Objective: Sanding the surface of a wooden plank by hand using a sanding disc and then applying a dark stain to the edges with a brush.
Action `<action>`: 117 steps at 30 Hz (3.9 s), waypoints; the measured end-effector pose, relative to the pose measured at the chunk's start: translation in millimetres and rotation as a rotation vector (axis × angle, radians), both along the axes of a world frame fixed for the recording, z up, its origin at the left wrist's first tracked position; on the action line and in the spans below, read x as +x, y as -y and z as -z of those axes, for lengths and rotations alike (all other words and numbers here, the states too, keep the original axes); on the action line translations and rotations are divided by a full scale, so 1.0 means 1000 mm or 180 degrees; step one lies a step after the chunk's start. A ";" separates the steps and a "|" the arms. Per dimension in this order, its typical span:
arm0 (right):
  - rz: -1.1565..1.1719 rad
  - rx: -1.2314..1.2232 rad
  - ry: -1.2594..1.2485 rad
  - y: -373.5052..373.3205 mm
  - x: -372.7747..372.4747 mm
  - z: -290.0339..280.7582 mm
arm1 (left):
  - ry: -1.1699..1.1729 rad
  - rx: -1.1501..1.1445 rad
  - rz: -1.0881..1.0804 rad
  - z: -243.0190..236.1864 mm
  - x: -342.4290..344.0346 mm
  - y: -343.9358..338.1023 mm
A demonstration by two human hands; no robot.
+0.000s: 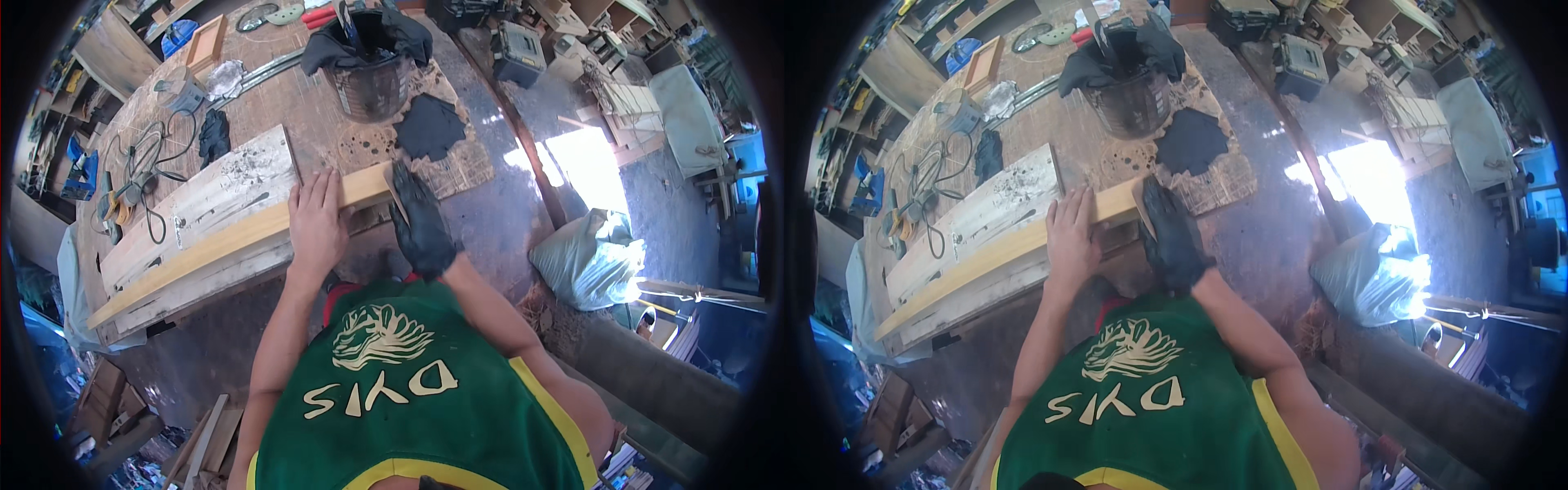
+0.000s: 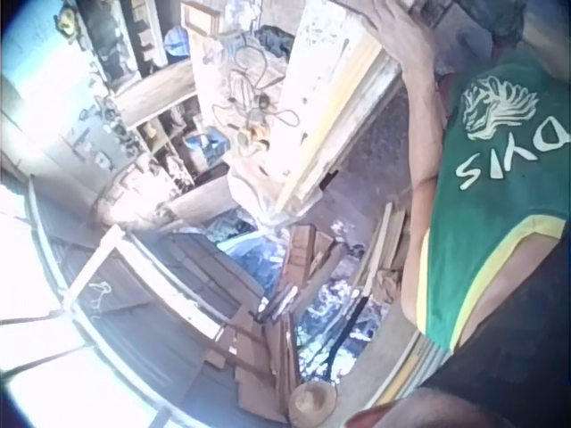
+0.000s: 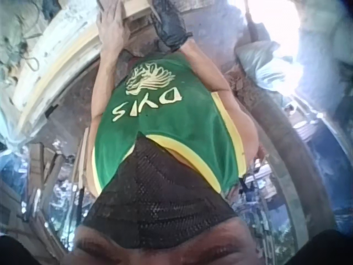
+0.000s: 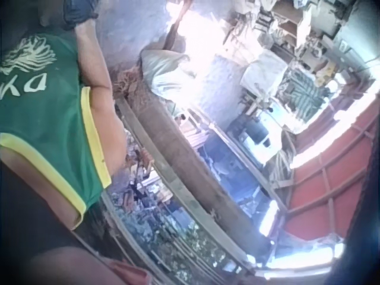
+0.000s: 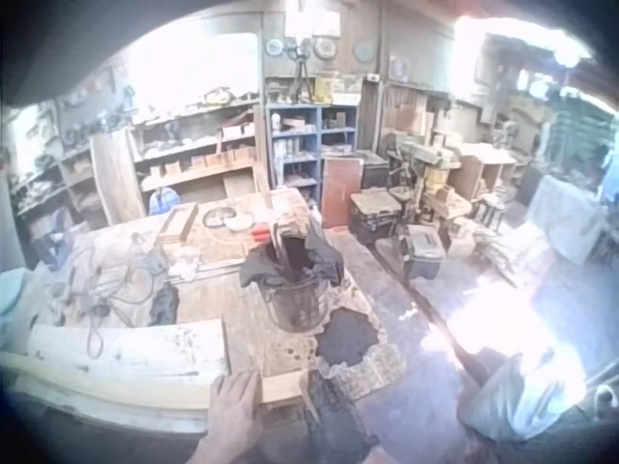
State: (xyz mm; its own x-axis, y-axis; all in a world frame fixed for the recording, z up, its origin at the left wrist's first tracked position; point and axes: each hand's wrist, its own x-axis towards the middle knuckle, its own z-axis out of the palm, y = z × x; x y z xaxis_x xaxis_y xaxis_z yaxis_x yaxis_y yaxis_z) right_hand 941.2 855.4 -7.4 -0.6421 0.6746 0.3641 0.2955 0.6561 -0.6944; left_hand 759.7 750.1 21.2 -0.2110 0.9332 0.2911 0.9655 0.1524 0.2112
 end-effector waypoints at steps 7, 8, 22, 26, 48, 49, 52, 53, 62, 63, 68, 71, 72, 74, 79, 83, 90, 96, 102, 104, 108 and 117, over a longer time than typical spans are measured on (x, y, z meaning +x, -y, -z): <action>-0.0059 -0.0122 0.0038 -0.004 -0.001 -0.002 | 0.0089 -0.0063 -0.0050 0.000 0.001 -0.001; -0.0048 0.0015 -0.0069 -0.004 0.000 -0.002 | 0.0046 -0.0005 -0.0022 0.000 0.002 -0.002; -0.0191 0.0239 0.0125 -0.009 0.004 0.006 | 0.0068 -0.0119 -0.0041 -0.002 0.003 -0.005; -0.0265 0.0173 -0.0017 -0.008 0.006 0.005 | 0.0051 -0.0095 -0.0076 0.000 0.003 -0.005; 0.0158 -0.0541 -0.1460 0.031 -0.006 0.043 | -0.0061 -0.0296 0.0130 0.000 -0.001 -0.011; 0.0371 -0.0762 -0.1469 0.034 -0.012 0.046 | -0.0066 -0.0280 0.0088 0.000 -0.002 -0.011; 0.0367 -0.0871 -0.0901 0.037 -0.017 0.053 | -0.0146 -0.0300 0.0154 0.003 -0.006 -0.010; 0.0321 -0.0733 -0.1129 0.037 -0.016 0.055 | -0.0119 -0.0296 0.0175 0.005 -0.007 -0.011; 0.0596 -0.0584 -0.1518 0.052 -0.043 0.075 | 0.0439 -0.0576 0.0411 0.010 -0.019 -0.013; 0.0804 -0.0667 -0.1573 0.051 -0.046 0.075 | 0.0263 -0.0392 0.0536 0.008 -0.020 -0.016; 0.1230 -0.0503 -0.1109 0.054 -0.058 0.070 | 0.0100 -0.0323 0.0901 0.008 -0.029 -0.015; 0.1661 -0.0342 -0.1482 0.057 -0.067 0.067 | 0.0160 -0.0363 0.0904 0.010 -0.035 -0.013; 0.1908 -0.1163 -0.1188 0.059 -0.069 0.066 | 0.0122 -0.0378 0.0871 0.010 -0.035 -0.013; 0.1889 -0.0746 -0.1271 0.061 -0.075 0.064 | 0.0096 -0.0490 0.0885 0.009 -0.035 -0.012; 0.2070 -0.0479 -0.1654 0.061 -0.085 0.067 | -0.0060 -0.0522 0.1024 0.007 -0.036 -0.009; 0.2405 -0.0621 -0.1262 0.060 -0.088 0.073 | -0.0176 -0.0602 0.0954 0.008 -0.036 -0.009; 0.2305 -0.0590 -0.1216 0.055 -0.087 0.077 | -0.0292 -0.0523 0.1040 0.010 -0.039 -0.009; 0.2178 -0.0582 -0.1503 0.052 -0.084 0.074 | -0.0387 -0.0128 0.1238 0.026 -0.033 -0.013; 0.2117 -0.0916 -0.1531 0.057 -0.077 0.054 | -0.0327 -0.0407 0.0923 0.013 -0.033 -0.009; 0.2102 -0.0470 -0.1614 0.054 -0.074 0.049 | -0.0356 -0.0218 0.1112 0.007 -0.030 -0.009; 0.2447 -0.1197 -0.1680 0.053 -0.076 0.045 | -0.0392 -0.0306 0.1004 0.001 -0.023 -0.011; 0.1512 -0.1522 -0.0732 0.031 -0.025 0.047 | -0.0378 -0.0334 0.0947 0.000 -0.022 -0.011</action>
State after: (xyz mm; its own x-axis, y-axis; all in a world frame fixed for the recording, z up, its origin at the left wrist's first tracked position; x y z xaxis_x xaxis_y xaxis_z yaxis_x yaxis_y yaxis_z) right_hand 916.4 824.4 -54.5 -0.1816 0.9821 0.0494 0.2854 0.1007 -0.9531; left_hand 737.8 761.5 20.8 0.1049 0.9749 0.1963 0.9878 -0.1249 0.0926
